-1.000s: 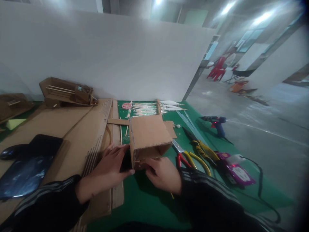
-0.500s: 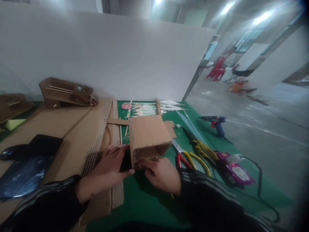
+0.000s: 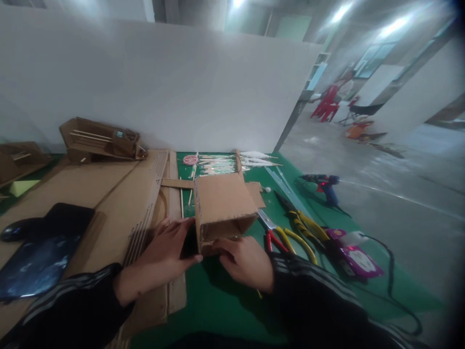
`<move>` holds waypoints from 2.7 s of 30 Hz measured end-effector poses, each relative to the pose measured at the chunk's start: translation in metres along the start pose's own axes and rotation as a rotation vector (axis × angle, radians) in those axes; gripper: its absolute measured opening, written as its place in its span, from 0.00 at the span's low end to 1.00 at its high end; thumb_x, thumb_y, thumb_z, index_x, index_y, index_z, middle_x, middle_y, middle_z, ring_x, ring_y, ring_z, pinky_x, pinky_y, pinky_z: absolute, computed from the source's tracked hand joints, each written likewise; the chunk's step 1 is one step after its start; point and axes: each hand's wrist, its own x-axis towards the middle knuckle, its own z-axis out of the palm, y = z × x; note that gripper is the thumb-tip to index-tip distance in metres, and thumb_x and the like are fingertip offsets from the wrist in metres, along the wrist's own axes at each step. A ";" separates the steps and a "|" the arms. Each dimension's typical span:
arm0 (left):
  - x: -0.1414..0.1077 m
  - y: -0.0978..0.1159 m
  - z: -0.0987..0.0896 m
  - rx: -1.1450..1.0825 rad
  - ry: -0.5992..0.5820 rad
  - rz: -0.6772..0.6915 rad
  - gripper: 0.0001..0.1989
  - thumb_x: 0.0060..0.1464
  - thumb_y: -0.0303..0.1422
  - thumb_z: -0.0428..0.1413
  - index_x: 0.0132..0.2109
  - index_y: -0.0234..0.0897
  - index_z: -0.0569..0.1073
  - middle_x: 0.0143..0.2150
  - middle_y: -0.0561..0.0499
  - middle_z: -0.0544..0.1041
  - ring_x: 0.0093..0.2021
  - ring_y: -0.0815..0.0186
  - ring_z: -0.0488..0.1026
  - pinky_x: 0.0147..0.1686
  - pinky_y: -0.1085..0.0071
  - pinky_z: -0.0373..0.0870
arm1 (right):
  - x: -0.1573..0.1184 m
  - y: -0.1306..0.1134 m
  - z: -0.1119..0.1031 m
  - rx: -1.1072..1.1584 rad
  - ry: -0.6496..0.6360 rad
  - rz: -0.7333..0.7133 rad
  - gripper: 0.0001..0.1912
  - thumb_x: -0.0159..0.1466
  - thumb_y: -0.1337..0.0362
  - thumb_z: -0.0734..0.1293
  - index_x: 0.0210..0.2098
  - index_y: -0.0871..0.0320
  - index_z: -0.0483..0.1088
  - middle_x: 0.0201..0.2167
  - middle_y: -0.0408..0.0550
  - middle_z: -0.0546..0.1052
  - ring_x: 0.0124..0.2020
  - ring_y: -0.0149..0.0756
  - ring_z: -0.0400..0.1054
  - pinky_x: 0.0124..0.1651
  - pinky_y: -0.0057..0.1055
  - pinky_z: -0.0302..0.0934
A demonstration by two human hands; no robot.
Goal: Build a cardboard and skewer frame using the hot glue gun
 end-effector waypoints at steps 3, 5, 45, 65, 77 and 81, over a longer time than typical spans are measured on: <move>0.001 0.002 -0.003 -0.001 -0.025 0.001 0.30 0.56 0.48 0.60 0.62 0.44 0.65 0.64 0.44 0.70 0.65 0.44 0.62 0.65 0.42 0.52 | 0.000 0.001 0.000 0.008 0.008 -0.003 0.15 0.63 0.69 0.61 0.46 0.52 0.75 0.40 0.45 0.83 0.41 0.39 0.77 0.41 0.28 0.61; 0.001 0.003 -0.004 -0.005 -0.034 0.000 0.30 0.56 0.49 0.60 0.62 0.43 0.65 0.64 0.44 0.70 0.65 0.44 0.62 0.65 0.43 0.53 | 0.000 0.000 -0.001 0.000 0.003 -0.012 0.16 0.63 0.69 0.61 0.48 0.53 0.74 0.41 0.47 0.83 0.42 0.39 0.77 0.41 0.28 0.61; 0.001 0.004 -0.003 -0.002 -0.006 0.003 0.29 0.56 0.48 0.60 0.61 0.43 0.67 0.64 0.44 0.70 0.65 0.44 0.63 0.65 0.42 0.52 | 0.001 0.003 0.003 0.024 0.043 -0.005 0.15 0.61 0.68 0.63 0.45 0.54 0.75 0.39 0.46 0.83 0.40 0.41 0.77 0.37 0.30 0.58; 0.000 0.002 0.000 0.044 0.017 0.027 0.31 0.56 0.47 0.60 0.63 0.43 0.64 0.63 0.44 0.71 0.64 0.45 0.65 0.65 0.41 0.51 | 0.002 0.000 0.005 0.086 -0.012 -0.089 0.04 0.64 0.66 0.63 0.38 0.57 0.71 0.31 0.46 0.80 0.29 0.34 0.72 0.33 0.28 0.56; -0.003 0.003 -0.002 0.123 0.342 0.030 0.41 0.49 0.55 0.62 0.61 0.37 0.61 0.57 0.36 0.72 0.58 0.41 0.69 0.55 0.43 0.67 | 0.000 -0.007 -0.002 1.850 -0.215 0.018 0.12 0.61 0.60 0.73 0.33 0.57 0.66 0.13 0.29 0.61 0.12 0.19 0.42 0.18 0.21 0.40; -0.014 0.011 -0.013 0.008 0.697 0.223 0.27 0.53 0.45 0.62 0.55 0.41 0.63 0.51 0.42 0.72 0.53 0.50 0.71 0.52 0.50 0.71 | -0.002 -0.009 -0.002 1.944 -0.292 0.035 0.11 0.62 0.62 0.73 0.35 0.56 0.66 0.14 0.30 0.63 0.12 0.19 0.42 0.18 0.20 0.40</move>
